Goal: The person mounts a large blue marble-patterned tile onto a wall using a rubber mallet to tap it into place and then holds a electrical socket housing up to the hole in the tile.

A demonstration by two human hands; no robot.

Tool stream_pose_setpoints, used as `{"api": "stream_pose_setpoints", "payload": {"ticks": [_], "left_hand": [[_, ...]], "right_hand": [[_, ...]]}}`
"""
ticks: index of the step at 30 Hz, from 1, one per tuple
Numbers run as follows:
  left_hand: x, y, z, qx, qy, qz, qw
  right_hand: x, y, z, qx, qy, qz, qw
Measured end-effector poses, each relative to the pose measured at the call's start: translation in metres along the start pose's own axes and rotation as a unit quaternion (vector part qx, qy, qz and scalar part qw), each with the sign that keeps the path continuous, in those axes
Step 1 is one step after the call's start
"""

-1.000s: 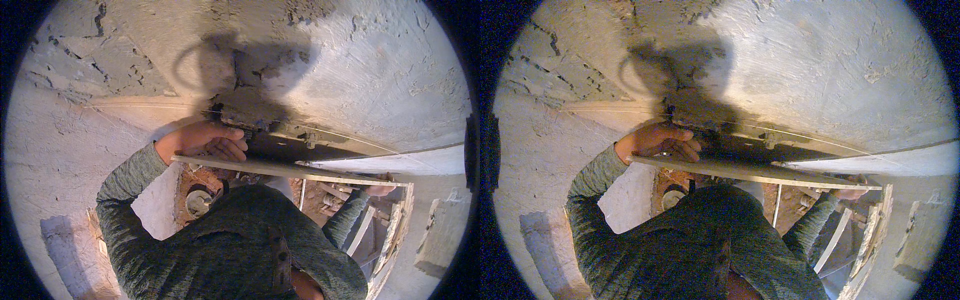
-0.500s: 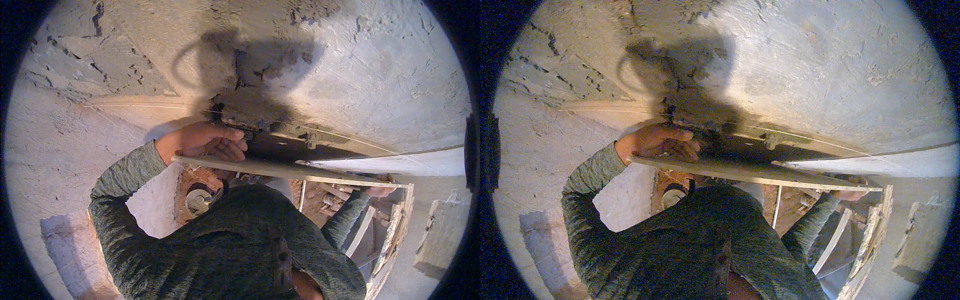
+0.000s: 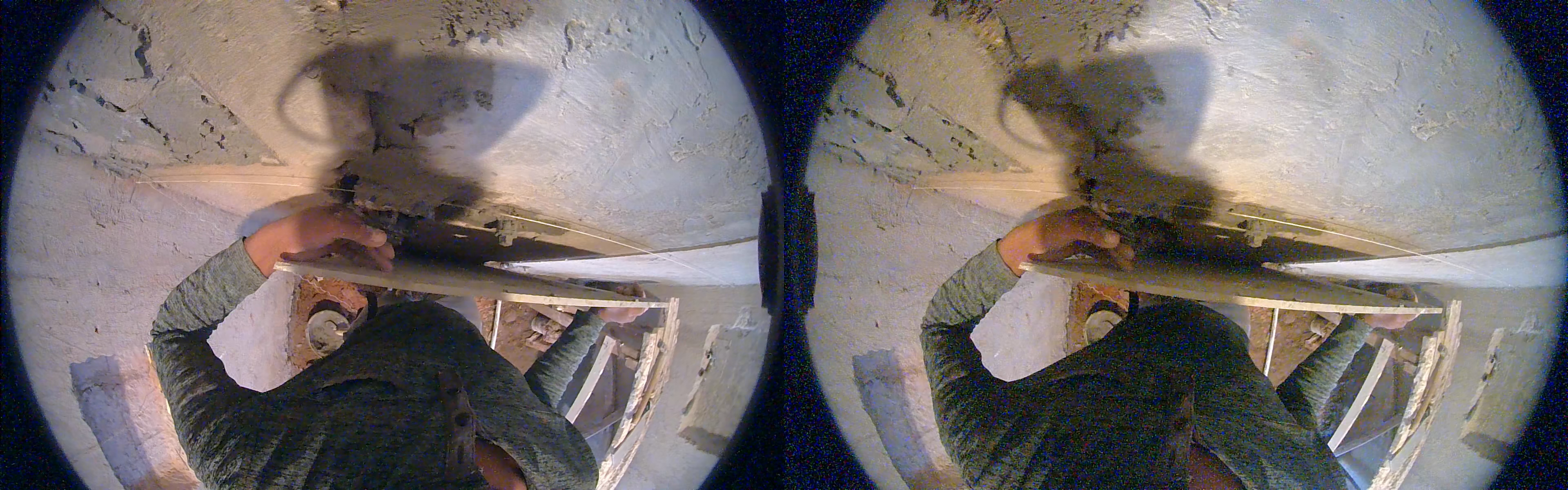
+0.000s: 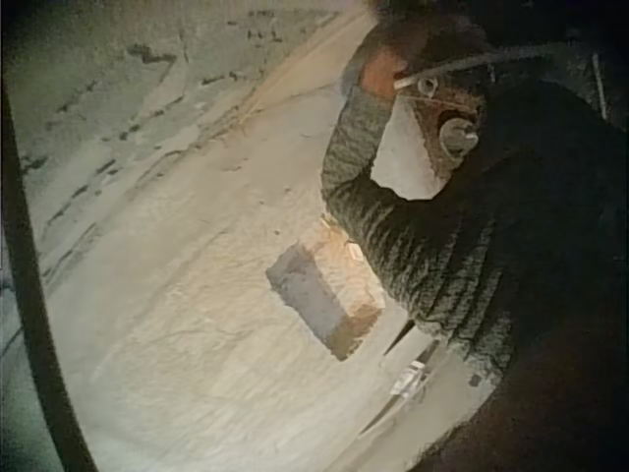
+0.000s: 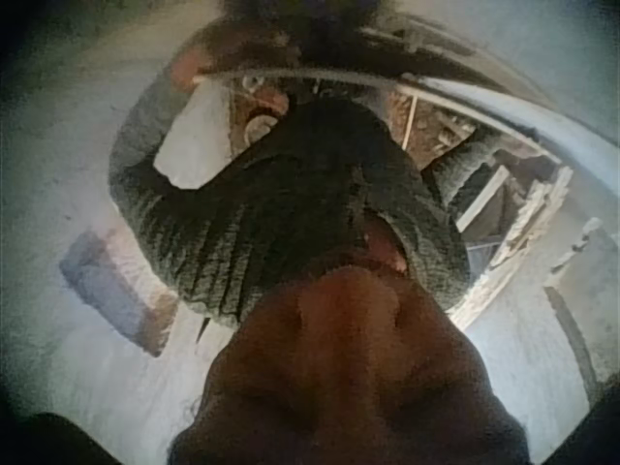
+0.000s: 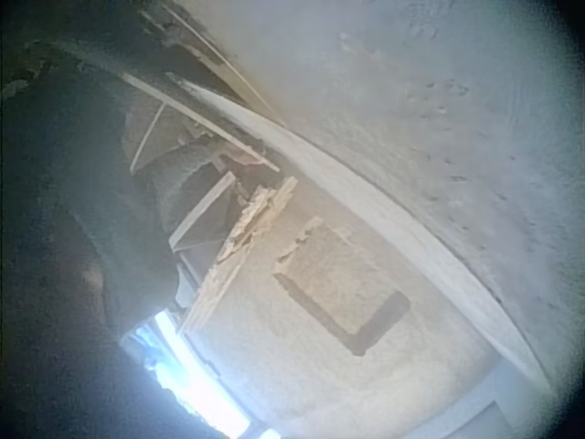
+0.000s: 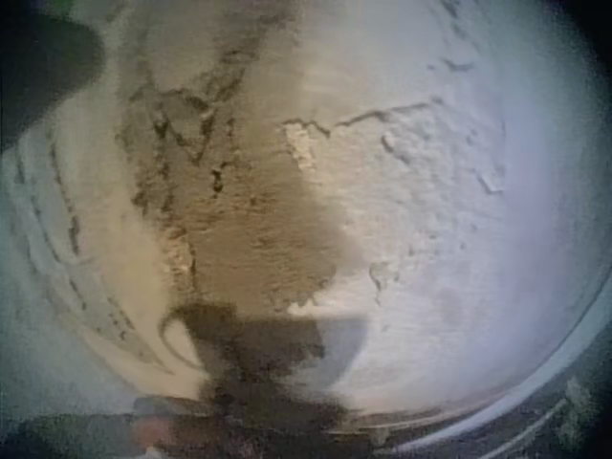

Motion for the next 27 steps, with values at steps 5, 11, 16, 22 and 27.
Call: {"api": "stream_pose_setpoints", "payload": {"ticks": [5,11,16,22,27], "left_hand": [[-0.028,0.002,-0.019,-0.106,-0.032,0.213,0.971],[-0.009,0.040,-0.027,-0.207,-0.110,0.241,0.942],[-0.005,0.052,-0.046,-0.242,-0.153,0.102,0.953],[0.008,0.060,-0.068,-0.227,-0.163,-0.047,0.959],[0.031,0.073,-0.084,-0.292,-0.338,0.062,0.893]], "right_hand": [[-0.010,-0.001,0.000,0.010,-0.044,0.008,0.999],[0.028,-0.014,0.001,-0.020,0.177,-0.131,0.975],[0.019,-0.015,0.002,0.015,0.184,-0.145,0.972],[0.000,-0.016,0.005,0.000,0.100,-0.086,0.991],[0.018,-0.024,0.005,0.040,0.069,-0.090,0.993]]}}
Point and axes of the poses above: each hand's wrist, its own z-axis towards the middle knuckle, its own y-axis out of the back of the hand, x = y × z, the point moved 6 cm from there along z, towards the middle knuckle, and after that the axes turned 4 degrees about y, right-handed, at the moved point
